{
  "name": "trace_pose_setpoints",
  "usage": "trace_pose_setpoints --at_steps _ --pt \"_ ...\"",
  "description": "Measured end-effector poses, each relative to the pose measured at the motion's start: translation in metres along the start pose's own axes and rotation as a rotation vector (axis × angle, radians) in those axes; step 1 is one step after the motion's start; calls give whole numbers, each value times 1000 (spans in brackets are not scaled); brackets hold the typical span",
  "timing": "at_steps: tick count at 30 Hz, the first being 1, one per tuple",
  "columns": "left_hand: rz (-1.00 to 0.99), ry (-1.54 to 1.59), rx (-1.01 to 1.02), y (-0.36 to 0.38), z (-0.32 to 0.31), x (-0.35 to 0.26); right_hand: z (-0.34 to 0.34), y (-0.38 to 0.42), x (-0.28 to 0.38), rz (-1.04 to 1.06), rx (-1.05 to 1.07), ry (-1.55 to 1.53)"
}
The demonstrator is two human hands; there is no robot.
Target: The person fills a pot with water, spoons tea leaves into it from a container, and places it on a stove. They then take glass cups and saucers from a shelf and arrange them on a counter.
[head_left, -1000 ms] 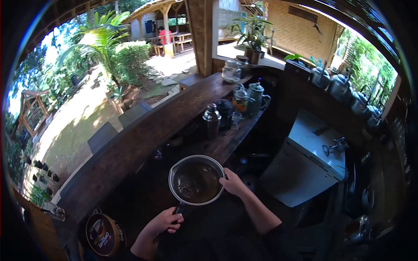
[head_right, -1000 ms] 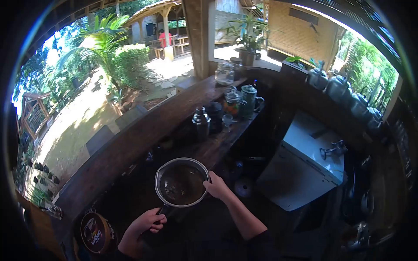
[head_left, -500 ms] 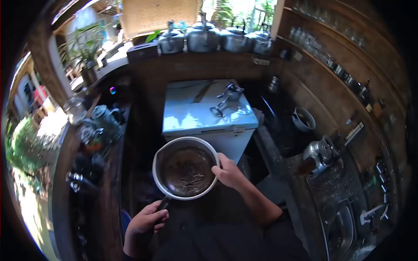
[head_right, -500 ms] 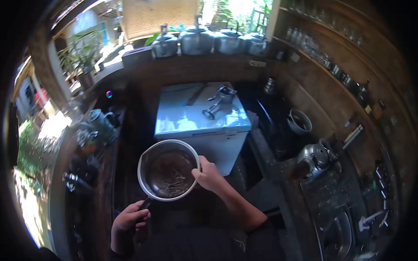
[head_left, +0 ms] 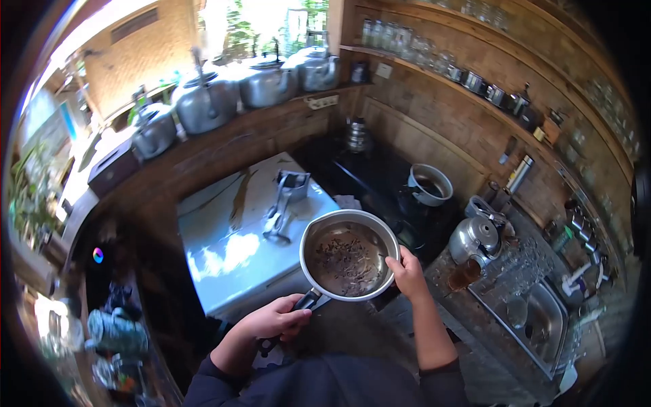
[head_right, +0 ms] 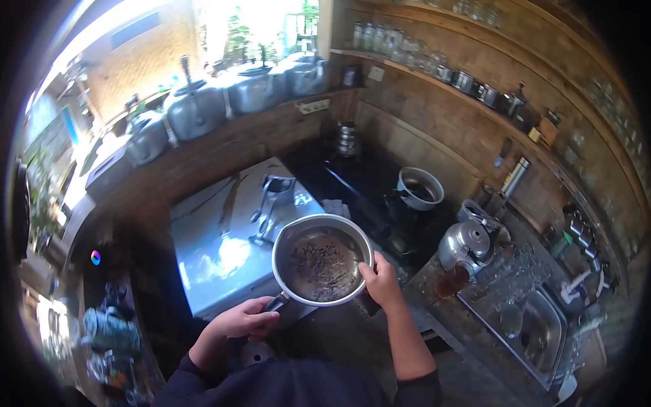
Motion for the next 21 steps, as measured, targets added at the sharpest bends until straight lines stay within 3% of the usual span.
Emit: trace_pose_setpoints --at_steps 4,6,10,16,21 --pt "21 18 57 -55 39 -20 25 -39 -5 83 -143 -176" --pt "22 62 112 -82 54 -30 48 -60 -27 -172 -248 -320" --pt "44 44 89 -130 73 -46 72 -106 -73 -235 -393 -425" --pt "62 69 11 -193 86 -66 94 -206 -124 -394 -264 -720" --pt "57 125 -79 -239 95 -87 93 -266 -144 -414 -337 -939"
Point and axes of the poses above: each hand's wrist, its own y-axis away from the middle knuckle, its own z-axis out of the back of the hand, x = y × z, the point moved 2 cm from there along -y, towards the middle knuckle, and after that the axes turned 10 degrees about -y, right-handed, at the moved point
